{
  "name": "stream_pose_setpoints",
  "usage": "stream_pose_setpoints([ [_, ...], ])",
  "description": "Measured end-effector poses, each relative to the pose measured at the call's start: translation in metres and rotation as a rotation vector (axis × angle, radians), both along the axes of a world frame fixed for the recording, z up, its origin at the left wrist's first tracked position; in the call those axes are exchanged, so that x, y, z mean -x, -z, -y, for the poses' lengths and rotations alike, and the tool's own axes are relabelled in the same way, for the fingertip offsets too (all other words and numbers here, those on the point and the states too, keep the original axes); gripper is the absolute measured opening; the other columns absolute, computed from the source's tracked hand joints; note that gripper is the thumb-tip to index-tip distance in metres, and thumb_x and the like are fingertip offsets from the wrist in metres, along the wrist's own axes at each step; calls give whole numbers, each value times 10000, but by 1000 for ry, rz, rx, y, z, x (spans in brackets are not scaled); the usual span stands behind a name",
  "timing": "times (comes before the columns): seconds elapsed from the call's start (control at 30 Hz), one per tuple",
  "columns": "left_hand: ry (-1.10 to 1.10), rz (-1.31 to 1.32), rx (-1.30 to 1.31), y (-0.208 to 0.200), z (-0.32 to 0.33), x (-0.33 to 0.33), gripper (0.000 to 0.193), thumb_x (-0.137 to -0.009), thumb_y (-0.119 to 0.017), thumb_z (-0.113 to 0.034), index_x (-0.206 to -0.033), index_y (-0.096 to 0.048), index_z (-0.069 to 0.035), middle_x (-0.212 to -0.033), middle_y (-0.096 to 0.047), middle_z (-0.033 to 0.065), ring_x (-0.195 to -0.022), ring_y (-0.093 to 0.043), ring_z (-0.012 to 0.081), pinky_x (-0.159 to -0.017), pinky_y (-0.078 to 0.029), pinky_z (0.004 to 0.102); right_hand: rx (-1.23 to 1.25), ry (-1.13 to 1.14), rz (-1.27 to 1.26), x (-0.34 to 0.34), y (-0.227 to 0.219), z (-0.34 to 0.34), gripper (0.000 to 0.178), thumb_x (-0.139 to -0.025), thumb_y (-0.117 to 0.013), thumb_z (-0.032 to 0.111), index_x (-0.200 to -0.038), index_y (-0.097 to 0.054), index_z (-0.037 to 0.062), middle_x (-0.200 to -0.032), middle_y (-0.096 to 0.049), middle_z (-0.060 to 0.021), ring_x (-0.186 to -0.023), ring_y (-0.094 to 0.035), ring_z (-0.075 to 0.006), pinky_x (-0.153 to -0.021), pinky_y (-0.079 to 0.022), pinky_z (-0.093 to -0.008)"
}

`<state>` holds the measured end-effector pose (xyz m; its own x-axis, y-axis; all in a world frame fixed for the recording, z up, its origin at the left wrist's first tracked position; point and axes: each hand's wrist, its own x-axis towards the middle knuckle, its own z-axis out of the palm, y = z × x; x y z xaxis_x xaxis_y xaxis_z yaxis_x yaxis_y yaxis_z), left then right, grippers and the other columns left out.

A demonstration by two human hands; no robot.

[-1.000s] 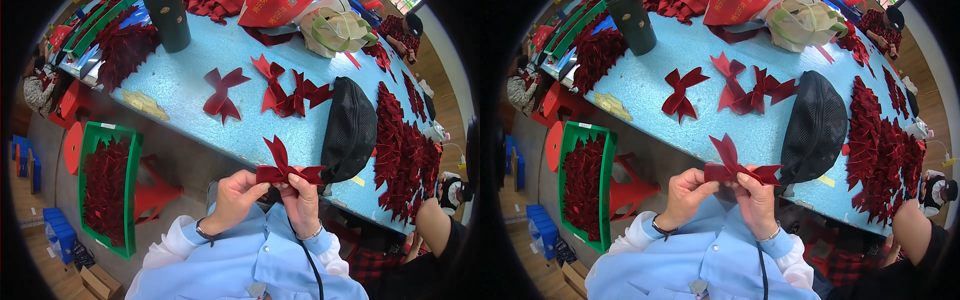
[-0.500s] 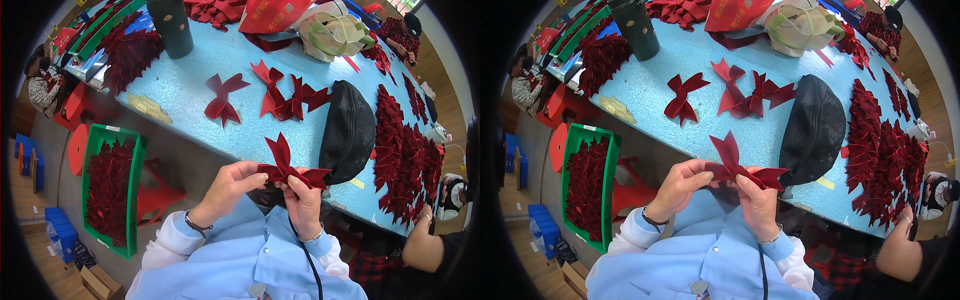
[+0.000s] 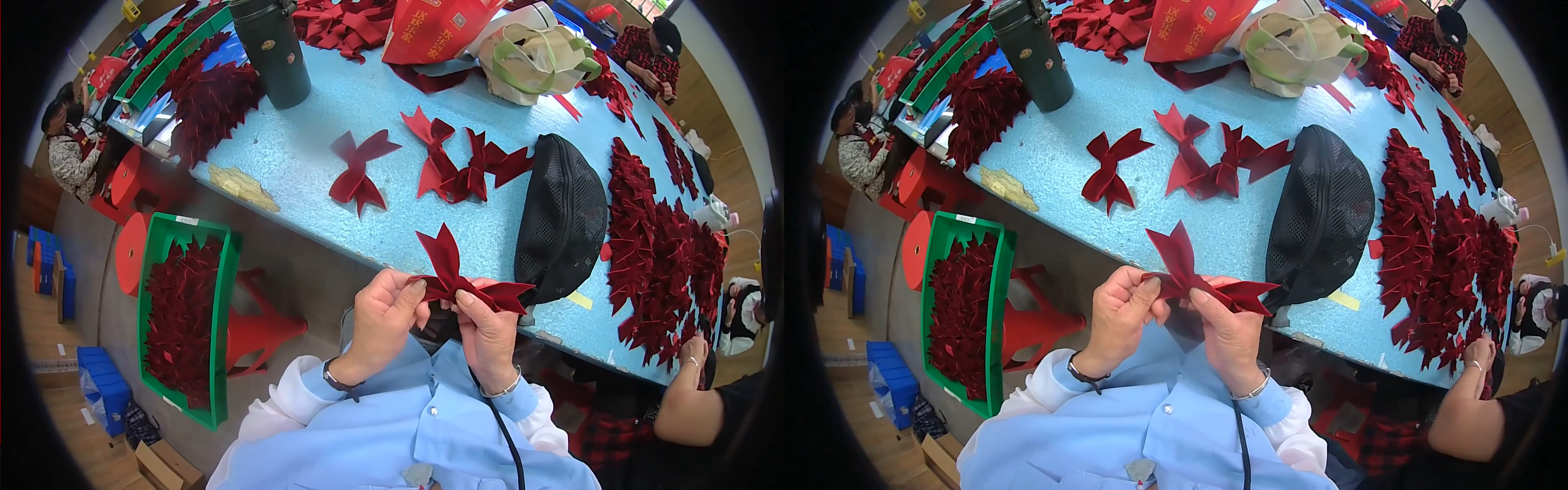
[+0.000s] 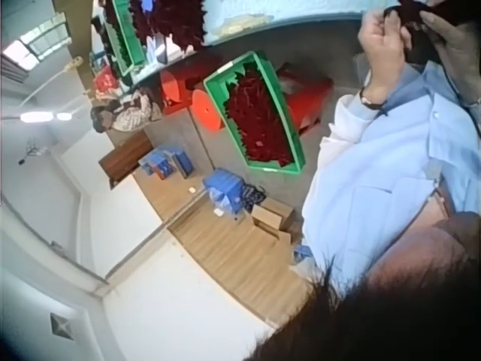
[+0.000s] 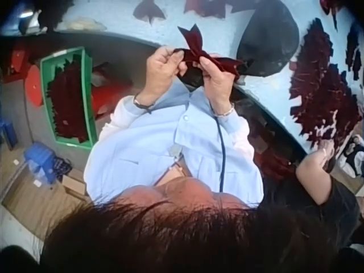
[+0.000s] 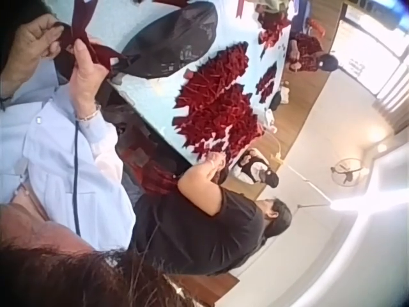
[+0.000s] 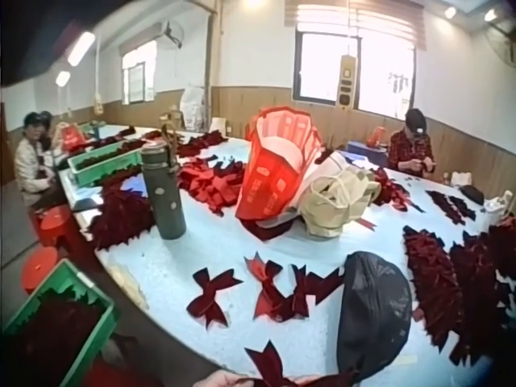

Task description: Assembling and sorting decorative red ribbon bows at a factory workbench.

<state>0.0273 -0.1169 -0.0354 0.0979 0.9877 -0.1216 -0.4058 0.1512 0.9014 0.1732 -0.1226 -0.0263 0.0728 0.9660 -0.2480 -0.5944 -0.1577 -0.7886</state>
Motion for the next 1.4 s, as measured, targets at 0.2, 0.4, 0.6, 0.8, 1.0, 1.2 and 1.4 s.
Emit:
stream_pose_setpoints([
  [0.2, 119, 92, 173, 0, -2, 17, 198, -914, -549, -148, -1015, -555, 22, -743, -620, 55, -628, -535, 63, -602, -432, 205, 3, -25, -12, -3, 4, 3, 124, -815, -620, 6, -915, -552, -25, -851, -620, -124, -754, -614, -214, -725, -506, -308],
  [0.4, 58, 65, 204, -8, -11, 21, 219, -898, -573, -152, -1029, -588, 23, -807, -637, 59, -711, -575, 81, -674, -460, 221, 24, -138, -14, 0, 4, 7, 131, -854, -588, 45, -958, -562, -30, -877, -630, -138, -759, -617, -221, -732, -510, -320],
  [0.6, 177, 75, 178, -3, -16, 25, 197, -886, -590, -145, -967, -621, 31, -871, -651, 77, -770, -594, 95, -714, -478, 234, 49, -169, -2, 6, 2, 5, 220, -931, -493, 160, -997, -558, -40, -885, -636, -153, -752, -614, -226, -728, -509, -344],
  [0.8, 210, 151, 193, 4, -23, 26, 196, -880, -598, -139, -958, -620, 39, -864, -655, 87, -749, -601, 105, -701, -485, 240, 97, -209, -19, 2, 14, -1, 276, -954, -455, 206, -1003, -553, -48, -875, -635, -156, -743, -613, -226, -707, -510, -349],
  [1.0, 252, 119, 170, -2, -29, 22, 171, -821, -664, -83, -947, -624, 23, -854, -659, 85, -759, -615, 123, -709, -495, 256, 74, -215, -38, -1, 21, -8, 233, -929, -503, 169, -995, -552, -48, -841, -629, -150, -714, -613, -220, -672, -512, -333],
  [1.2, 284, 49, 157, 2, -28, 19, 219, -765, -723, -63, -948, -622, 3, -900, -653, 73, -820, -610, 126, -751, -491, 267, 81, -237, 65, -4, 17, -10, 205, -839, -625, 85, -978, -553, -47, -813, -627, -134, -685, -613, -204, -654, -510, -314],
  [1.4, 348, -25, 114, 0, -30, 22, 335, -754, -734, -71, -1034, -573, 16, -951, -643, 88, -843, -607, 128, -759, -490, 274, 121, -284, 45, -12, 17, -15, 198, -773, -673, 40, -922, -570, -41, -780, -620, -122, -655, -608, -194, -629, -497, -288],
])
